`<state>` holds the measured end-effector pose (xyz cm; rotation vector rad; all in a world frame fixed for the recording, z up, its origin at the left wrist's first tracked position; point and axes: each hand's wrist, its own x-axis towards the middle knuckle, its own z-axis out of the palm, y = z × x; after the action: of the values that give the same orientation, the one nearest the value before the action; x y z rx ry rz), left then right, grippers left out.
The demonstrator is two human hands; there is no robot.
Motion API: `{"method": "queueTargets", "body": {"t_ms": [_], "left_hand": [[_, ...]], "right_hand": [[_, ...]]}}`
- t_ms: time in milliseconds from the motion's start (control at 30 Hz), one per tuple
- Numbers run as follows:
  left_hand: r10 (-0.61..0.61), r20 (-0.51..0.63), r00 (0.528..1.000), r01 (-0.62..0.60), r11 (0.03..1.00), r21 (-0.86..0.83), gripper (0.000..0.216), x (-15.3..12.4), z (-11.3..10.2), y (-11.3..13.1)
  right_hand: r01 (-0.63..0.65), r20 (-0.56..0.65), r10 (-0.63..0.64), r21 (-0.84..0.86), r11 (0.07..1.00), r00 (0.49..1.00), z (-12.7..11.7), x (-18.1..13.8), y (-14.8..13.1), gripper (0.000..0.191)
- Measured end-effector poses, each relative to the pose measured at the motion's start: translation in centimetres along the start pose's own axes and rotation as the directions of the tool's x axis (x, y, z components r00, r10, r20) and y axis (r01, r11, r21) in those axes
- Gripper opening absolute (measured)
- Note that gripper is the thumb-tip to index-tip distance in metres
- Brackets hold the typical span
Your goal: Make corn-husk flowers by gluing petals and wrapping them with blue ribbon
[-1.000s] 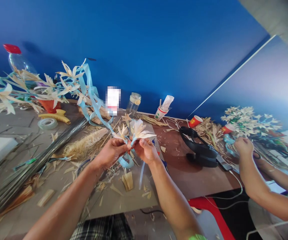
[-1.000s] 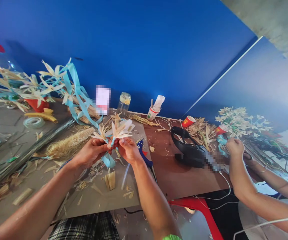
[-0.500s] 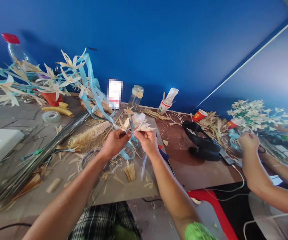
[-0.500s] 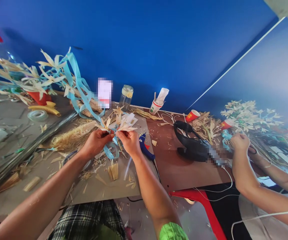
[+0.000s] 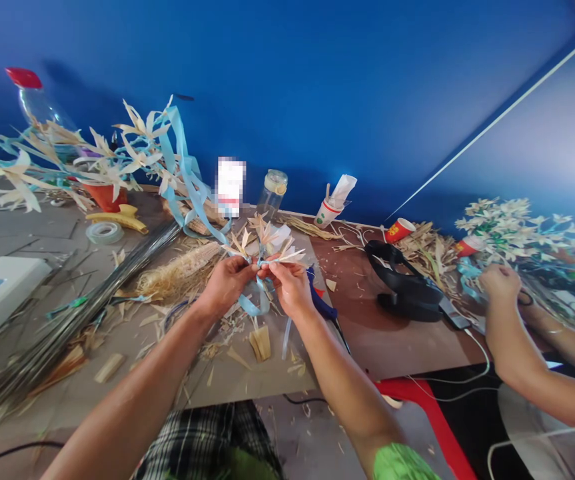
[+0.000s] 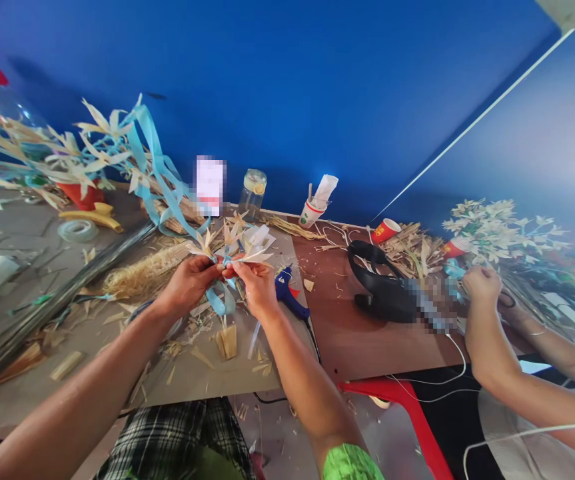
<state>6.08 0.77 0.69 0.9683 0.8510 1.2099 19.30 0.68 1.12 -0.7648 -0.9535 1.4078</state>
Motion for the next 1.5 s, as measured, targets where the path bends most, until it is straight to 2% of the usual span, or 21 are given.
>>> {"method": "queueTargets", "body": {"t_ms": [133, 267, 367, 567, 700, 833, 967, 1233, 1367, 1500], "left_hand": [[-0.025, -0.006, 1.0, 0.025, 0.999, -0.031, 0.033, -0.1, 0.2, 0.0], [-0.008, -0.009, 1.0, 0.008, 0.999, -0.036, 0.033, -0.1, 0.5, 0.3], [0.029, -0.019, 0.999, -0.029, 0.999, 0.022, 0.031, 0.0, 0.4, 0.3], [0.145, -0.03, 0.989, -0.124, 0.925, 0.359, 0.022, 0.1, -0.3, 0.1], [0.155, 0.048, 0.987, -0.16, 0.882, 0.444, 0.019, -0.1, -0.1, 0.3], [0.126, 0.073, 0.989, -0.145, 0.885, 0.442, 0.018, -0.1, 0.0, 0.3], [0.12, 0.06, 0.991, -0.134, 0.905, 0.405, 0.018, 0.0, 0.0, 0.3], [0.079, 0.126, 0.989, -0.105, 0.971, 0.217, 0.017, -0.1, -0.1, 0.3], [0.053, 0.074, 0.996, -0.064, 0.985, 0.161, 0.018, 0.0, -0.1, 0.1], [0.08, -0.021, 0.997, -0.075, 0.98, 0.184, 0.019, 0.2, -0.3, 0.0]], "right_hand": [[-0.085, -0.021, 0.087, 0.096, 0.992, 0.996, 0.5, -0.1, -0.2, 0.015], [-0.094, -0.023, 0.099, 0.151, 0.984, 0.995, 0.8, 0.0, -0.1, 0.014], [-0.098, -0.015, 0.101, 0.158, 0.983, 0.995, 0.8, 0.0, 0.0, 0.016], [-0.041, -0.036, 0.04, -0.032, 0.999, 0.999, 0.5, 0.0, 0.2, 0.025], [-0.066, -0.105, 0.052, -0.132, 0.989, 0.993, 0.4, 0.2, 0.0, 0.022], [-0.167, -0.075, 0.161, -0.088, 0.982, 0.984, 0.2, 0.3, -0.4, 0.028], [-0.254, -0.038, 0.254, 0.017, 0.967, 0.966, -0.3, 0.4, -0.4, 0.025], [-0.329, 0.049, 0.326, 0.206, 0.922, 0.944, -0.4, 0.5, -0.3, 0.018], [-0.323, 0.048, 0.32, 0.207, 0.924, 0.946, -0.3, 0.4, -0.3, 0.021], [-0.299, 0.047, 0.296, 0.161, 0.94, 0.954, -0.6, 0.4, -0.1, 0.029]]}}
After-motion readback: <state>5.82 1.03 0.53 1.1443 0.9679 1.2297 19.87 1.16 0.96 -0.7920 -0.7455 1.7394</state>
